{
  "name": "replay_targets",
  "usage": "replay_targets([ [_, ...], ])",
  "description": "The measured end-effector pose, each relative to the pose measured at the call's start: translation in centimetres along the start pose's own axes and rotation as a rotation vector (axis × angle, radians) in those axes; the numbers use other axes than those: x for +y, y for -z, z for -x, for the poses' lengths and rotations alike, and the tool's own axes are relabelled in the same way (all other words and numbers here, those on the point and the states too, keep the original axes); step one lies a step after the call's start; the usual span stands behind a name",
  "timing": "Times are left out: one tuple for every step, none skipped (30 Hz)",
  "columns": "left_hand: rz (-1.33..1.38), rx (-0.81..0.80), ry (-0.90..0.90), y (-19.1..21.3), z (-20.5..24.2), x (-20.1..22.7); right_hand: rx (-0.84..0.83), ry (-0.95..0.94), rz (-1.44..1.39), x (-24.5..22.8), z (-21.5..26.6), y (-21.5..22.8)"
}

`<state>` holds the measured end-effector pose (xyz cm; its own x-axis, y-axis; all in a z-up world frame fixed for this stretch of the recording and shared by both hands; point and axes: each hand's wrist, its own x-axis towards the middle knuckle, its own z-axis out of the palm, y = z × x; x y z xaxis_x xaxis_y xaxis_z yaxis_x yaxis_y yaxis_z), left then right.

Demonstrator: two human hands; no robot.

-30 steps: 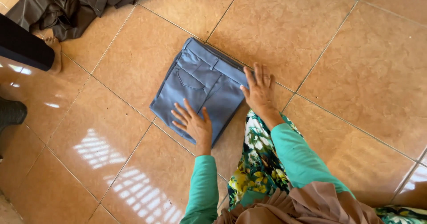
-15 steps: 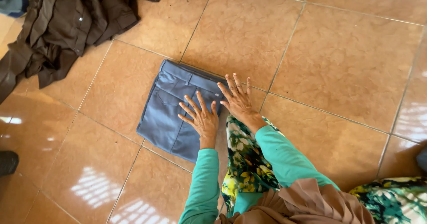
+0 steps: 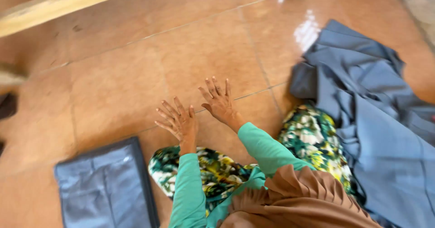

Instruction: Folding grey trousers into a neat rectangular shape and stacking them on the floor.

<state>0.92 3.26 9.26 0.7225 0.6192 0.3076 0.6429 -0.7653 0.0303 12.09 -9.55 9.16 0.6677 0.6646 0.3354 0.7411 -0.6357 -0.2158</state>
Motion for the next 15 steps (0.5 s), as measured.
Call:
replay_targets([
  [0.037, -0.005, -0.064, 0.6, -0.2, 3.5, 0.011, -0.063, 0.039, 3.0, 1.1, 1.4],
  [0.107, -0.114, -0.085, 1.4, -0.3, 6.4, 0.01, -0.126, 0.081, 5.3, 2.0, 2.7],
  [0.17, -0.225, -0.108, 2.3, -0.3, 9.1, 0.009, -0.189, 0.121, 7.4, 3.0, 4.0],
  [0.184, -0.229, -0.149, 2.9, 0.0, 12.0, 0.017, -0.227, 0.141, 9.7, 4.3, 5.5],
  [0.19, -0.276, -0.207, 3.5, 0.4, 14.7, 0.002, -0.294, 0.183, 11.8, 5.7, 7.1],
  [0.196, -0.321, -0.263, 4.2, 0.9, 17.5, -0.013, -0.357, 0.226, 13.9, 7.1, 8.7],
  [0.21, -0.323, -0.302, 4.1, 1.6, 20.0, -0.005, -0.392, 0.245, 16.0, 8.7, 9.7],
  [0.209, -0.302, -0.379, 4.1, 2.4, 22.4, -0.019, -0.457, 0.257, 18.0, 10.4, 10.6],
  [0.208, -0.28, -0.455, 4.1, 3.3, 24.9, -0.031, -0.521, 0.268, 19.9, 12.2, 11.6],
  [0.222, -0.283, -0.493, 4.4, 4.4, 27.2, -0.026, -0.557, 0.286, 21.5, 14.0, 12.6],
  [0.239, -0.245, -0.554, 4.8, 5.6, 29.5, -0.028, -0.603, 0.303, 23.1, 15.9, 13.7],
  [0.257, -0.209, -0.616, 5.2, 7.1, 31.6, -0.033, -0.652, 0.32, 24.4, 18.0, 14.7],
  [0.273, -0.216, -0.655, 6.0, 8.2, 33.5, -0.031, -0.69, 0.337, 25.3, 19.8, 15.9],
  [0.281, -0.228, -0.721, 6.9, 9.5, 35.4, 0.012, -0.744, 0.355, 26.0, 21.6, 17.0],
  [0.289, -0.239, -0.788, 7.8, 10.9, 37.1, 0.056, -0.797, 0.375, 26.7, 23.5, 18.1],
])
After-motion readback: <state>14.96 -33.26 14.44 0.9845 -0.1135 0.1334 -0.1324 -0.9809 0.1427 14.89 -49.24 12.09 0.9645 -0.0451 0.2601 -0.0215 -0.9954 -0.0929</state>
